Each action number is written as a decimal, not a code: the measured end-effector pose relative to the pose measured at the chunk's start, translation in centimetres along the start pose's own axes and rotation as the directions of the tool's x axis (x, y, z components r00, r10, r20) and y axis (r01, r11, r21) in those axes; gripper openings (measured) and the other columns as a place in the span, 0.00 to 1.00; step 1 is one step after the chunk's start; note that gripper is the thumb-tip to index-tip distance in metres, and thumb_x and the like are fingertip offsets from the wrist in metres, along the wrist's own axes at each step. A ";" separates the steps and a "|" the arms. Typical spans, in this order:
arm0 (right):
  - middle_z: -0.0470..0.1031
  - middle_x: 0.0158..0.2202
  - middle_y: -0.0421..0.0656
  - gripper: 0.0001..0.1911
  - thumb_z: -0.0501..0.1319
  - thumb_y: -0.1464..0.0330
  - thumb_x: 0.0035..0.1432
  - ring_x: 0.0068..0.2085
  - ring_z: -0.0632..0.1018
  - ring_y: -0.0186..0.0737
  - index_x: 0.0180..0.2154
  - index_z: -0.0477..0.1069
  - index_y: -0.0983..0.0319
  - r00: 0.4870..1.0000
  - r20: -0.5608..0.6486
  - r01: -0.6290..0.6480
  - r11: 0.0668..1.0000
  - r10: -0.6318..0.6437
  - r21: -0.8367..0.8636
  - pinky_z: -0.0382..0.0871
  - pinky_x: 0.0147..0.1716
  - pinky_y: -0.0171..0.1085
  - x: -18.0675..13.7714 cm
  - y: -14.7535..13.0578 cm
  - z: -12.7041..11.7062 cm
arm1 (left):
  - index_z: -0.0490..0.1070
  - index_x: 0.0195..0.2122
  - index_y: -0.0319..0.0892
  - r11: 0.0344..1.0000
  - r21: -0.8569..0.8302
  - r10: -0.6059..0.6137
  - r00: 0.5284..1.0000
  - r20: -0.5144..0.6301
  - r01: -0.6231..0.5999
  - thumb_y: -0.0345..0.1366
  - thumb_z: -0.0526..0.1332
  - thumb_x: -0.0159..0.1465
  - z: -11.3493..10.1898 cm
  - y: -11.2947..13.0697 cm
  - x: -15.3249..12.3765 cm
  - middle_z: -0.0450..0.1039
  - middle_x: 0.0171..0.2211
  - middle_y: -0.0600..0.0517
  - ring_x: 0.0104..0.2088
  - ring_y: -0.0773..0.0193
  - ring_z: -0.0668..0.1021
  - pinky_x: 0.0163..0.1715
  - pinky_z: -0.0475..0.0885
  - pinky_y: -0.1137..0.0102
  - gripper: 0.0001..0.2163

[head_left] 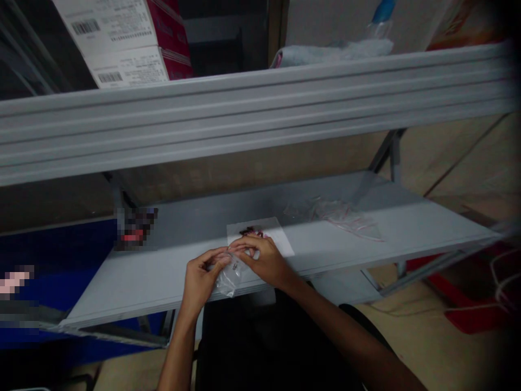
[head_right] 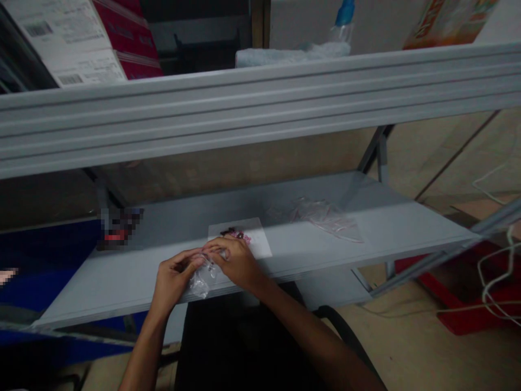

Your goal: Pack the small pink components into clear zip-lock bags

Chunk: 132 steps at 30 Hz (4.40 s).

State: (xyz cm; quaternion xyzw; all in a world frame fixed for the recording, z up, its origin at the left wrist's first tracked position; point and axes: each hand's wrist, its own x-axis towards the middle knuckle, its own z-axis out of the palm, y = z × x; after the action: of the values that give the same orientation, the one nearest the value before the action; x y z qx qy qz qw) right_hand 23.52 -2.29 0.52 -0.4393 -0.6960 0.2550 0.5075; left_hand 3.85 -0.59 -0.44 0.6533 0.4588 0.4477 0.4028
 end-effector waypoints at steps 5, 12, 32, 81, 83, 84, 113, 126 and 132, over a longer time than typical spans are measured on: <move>0.79 0.34 0.44 0.08 0.59 0.70 0.60 0.34 0.77 0.39 0.37 0.77 0.61 0.978 -0.200 -0.114 0.965 0.067 -0.235 0.68 0.36 0.36 -1.5 3.2 -5.1 | 0.80 0.39 0.39 0.997 -0.061 -0.050 0.999 -0.022 0.049 0.41 0.68 0.58 0.0 -0.1 0.1 0.83 0.35 0.47 0.35 0.58 0.83 0.39 0.77 0.67 0.12; 0.78 0.37 0.46 0.05 0.62 0.70 0.59 0.36 0.77 0.42 0.38 0.76 0.61 0.998 -0.060 -0.020 0.883 -0.009 -0.470 0.69 0.40 0.39 -2.3 5.6 -5.9 | 0.80 0.39 0.40 0.999 -0.026 -0.043 0.999 -0.003 0.043 0.43 0.66 0.60 0.3 0.2 0.0 0.83 0.38 0.47 0.37 0.58 0.83 0.39 0.76 0.68 0.12; 0.75 0.35 0.41 0.05 0.63 0.67 0.63 0.38 0.75 0.38 0.36 0.78 0.60 0.987 0.115 0.123 0.988 -0.113 -0.088 0.68 0.40 0.37 -2.9 -0.3 -3.1 | 0.78 0.42 0.42 0.999 -0.044 0.014 0.981 0.194 -0.006 0.39 0.67 0.61 2.7 2.0 -1.1 0.82 0.41 0.48 0.42 0.58 0.83 0.44 0.74 0.69 0.10; 0.77 0.39 0.45 0.07 0.60 0.71 0.63 0.41 0.76 0.42 0.40 0.77 0.61 0.993 0.075 0.114 0.888 -0.090 -0.446 0.69 0.44 0.40 -2.4 5.7 -4.8 | 0.69 0.40 0.41 0.954 -0.271 -0.113 0.991 0.068 0.128 0.43 0.68 0.59 3.2 1.5 -1.2 0.83 0.34 0.48 0.32 0.60 0.83 0.27 0.72 0.73 0.14; 0.76 0.36 0.45 0.07 0.60 0.70 0.64 0.39 0.76 0.42 0.38 0.77 0.62 0.993 0.080 0.112 0.883 -0.085 -0.456 0.69 0.42 0.40 -2.4 5.6 -4.7 | 0.68 0.40 0.42 0.954 -0.269 -0.117 0.991 0.063 0.129 0.43 0.68 0.58 3.3 1.4 -1.2 0.83 0.33 0.49 0.32 0.59 0.83 0.28 0.74 0.72 0.15; 0.76 0.36 0.45 0.07 0.59 0.70 0.64 0.38 0.76 0.42 0.38 0.77 0.62 0.994 0.078 0.108 0.884 -0.081 -0.455 0.69 0.42 0.40 -2.4 5.5 -4.7 | 0.68 0.40 0.42 0.955 -0.269 -0.116 0.991 0.060 0.128 0.43 0.68 0.58 3.3 1.3 -1.2 0.83 0.33 0.49 0.32 0.59 0.83 0.29 0.74 0.71 0.15; 0.78 0.37 0.43 0.04 0.63 0.69 0.59 0.32 0.75 0.39 0.38 0.75 0.60 0.998 -0.052 0.016 0.898 -0.043 -0.440 0.68 0.37 0.38 -2.6 5.2 -4.0 | 0.71 0.39 0.40 0.962 -0.246 -0.083 0.984 0.156 0.120 0.41 0.68 0.60 3.3 1.4 -1.4 0.83 0.34 0.49 0.32 0.61 0.82 0.32 0.72 0.72 0.12; 0.79 0.34 0.43 0.17 0.65 0.66 0.57 0.25 0.68 0.31 0.49 0.74 0.62 0.996 0.090 -0.030 0.990 0.017 0.141 0.62 0.25 0.32 -2.5 1.5 -3.2 | 0.72 0.41 0.40 0.971 -0.209 -0.059 0.969 0.240 0.111 0.39 0.69 0.59 3.2 1.4 -1.3 0.82 0.35 0.50 0.35 0.61 0.82 0.32 0.72 0.74 0.12; 0.80 0.37 0.43 0.17 0.63 0.67 0.60 0.27 0.71 0.32 0.51 0.74 0.60 0.997 0.083 -0.010 0.994 0.002 0.105 0.64 0.27 0.32 -2.6 1.4 -3.3 | 0.73 0.40 0.41 0.966 -0.227 -0.072 0.973 0.217 0.122 0.39 0.69 0.59 3.2 1.5 -1.2 0.81 0.32 0.50 0.35 0.60 0.82 0.31 0.72 0.73 0.12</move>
State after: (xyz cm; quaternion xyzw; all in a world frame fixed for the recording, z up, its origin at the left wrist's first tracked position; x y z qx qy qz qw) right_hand 27.36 -4.14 -0.69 -0.4030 -0.7006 0.3109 0.5001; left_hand 7.05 -2.50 -0.22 0.6197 0.3887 0.4088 0.5457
